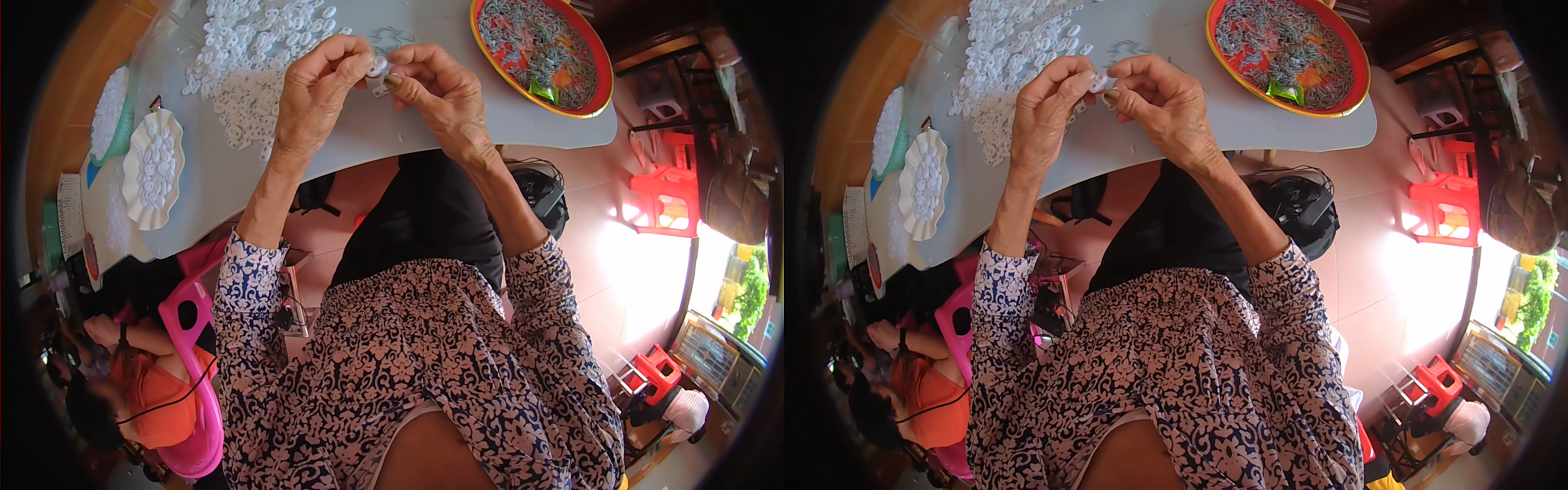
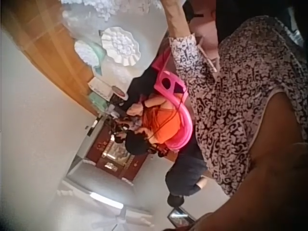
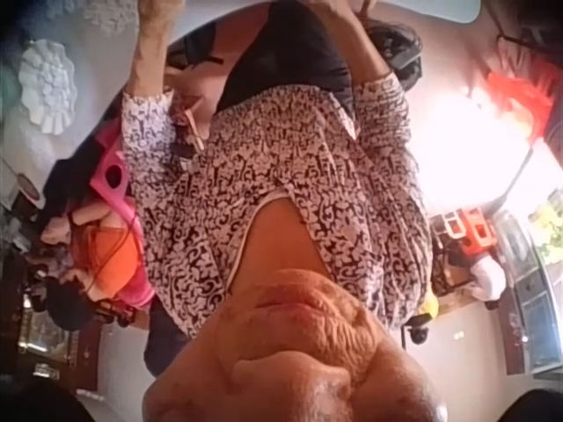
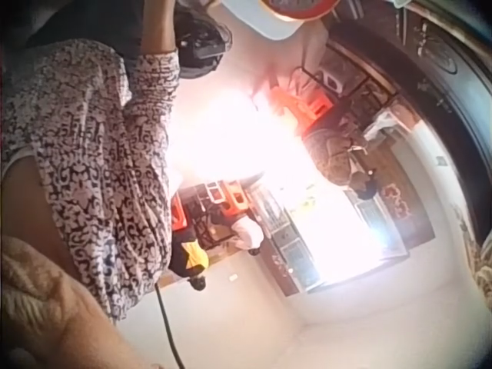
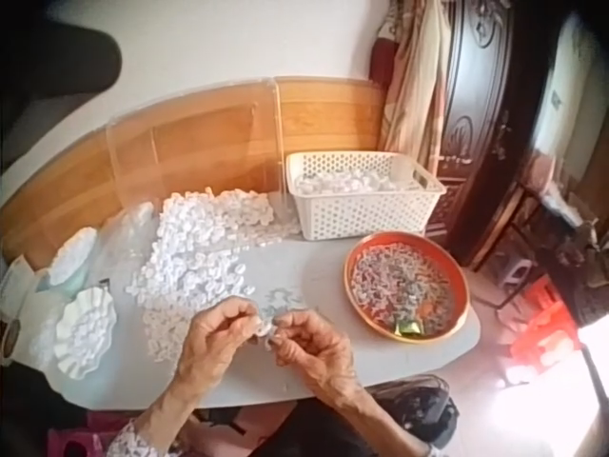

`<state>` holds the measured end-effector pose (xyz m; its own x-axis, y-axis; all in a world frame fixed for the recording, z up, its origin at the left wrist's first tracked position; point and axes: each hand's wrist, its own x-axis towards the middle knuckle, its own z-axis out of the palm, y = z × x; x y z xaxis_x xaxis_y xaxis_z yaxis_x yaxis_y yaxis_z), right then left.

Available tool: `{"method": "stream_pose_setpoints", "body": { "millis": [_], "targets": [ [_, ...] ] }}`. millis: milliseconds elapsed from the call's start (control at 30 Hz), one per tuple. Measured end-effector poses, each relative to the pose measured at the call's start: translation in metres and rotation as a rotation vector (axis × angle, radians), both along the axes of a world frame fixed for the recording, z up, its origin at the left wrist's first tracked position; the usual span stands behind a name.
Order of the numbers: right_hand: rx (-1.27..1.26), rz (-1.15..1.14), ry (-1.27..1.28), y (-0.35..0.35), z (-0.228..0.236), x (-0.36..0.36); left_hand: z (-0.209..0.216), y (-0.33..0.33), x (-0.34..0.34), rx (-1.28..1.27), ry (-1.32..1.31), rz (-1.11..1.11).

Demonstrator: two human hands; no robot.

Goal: Assembling small white plastic parts into larger units by hand.

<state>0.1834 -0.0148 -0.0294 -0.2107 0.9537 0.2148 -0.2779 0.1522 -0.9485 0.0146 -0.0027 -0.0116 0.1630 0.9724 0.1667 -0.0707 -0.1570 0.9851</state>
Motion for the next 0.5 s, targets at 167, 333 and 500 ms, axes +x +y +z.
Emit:
{"method": "stream_pose_setpoints", "body": {
  "millis": [167,333,500],
  "targets": [
    [-0.001,-0.013,0.028,-0.002,0.0,-0.001,0.001,0.0,0.005,0.068,0.019,0.025],
    [0.018,-0.042,0.043,-0.002,0.002,-0.002,0.003,-0.002,0.007,0.189,0.209,0.025],
    [0.023,-0.059,0.013,-0.003,0.002,-0.002,0.01,0.001,0.005,0.207,0.245,0.006]
  ]
}}
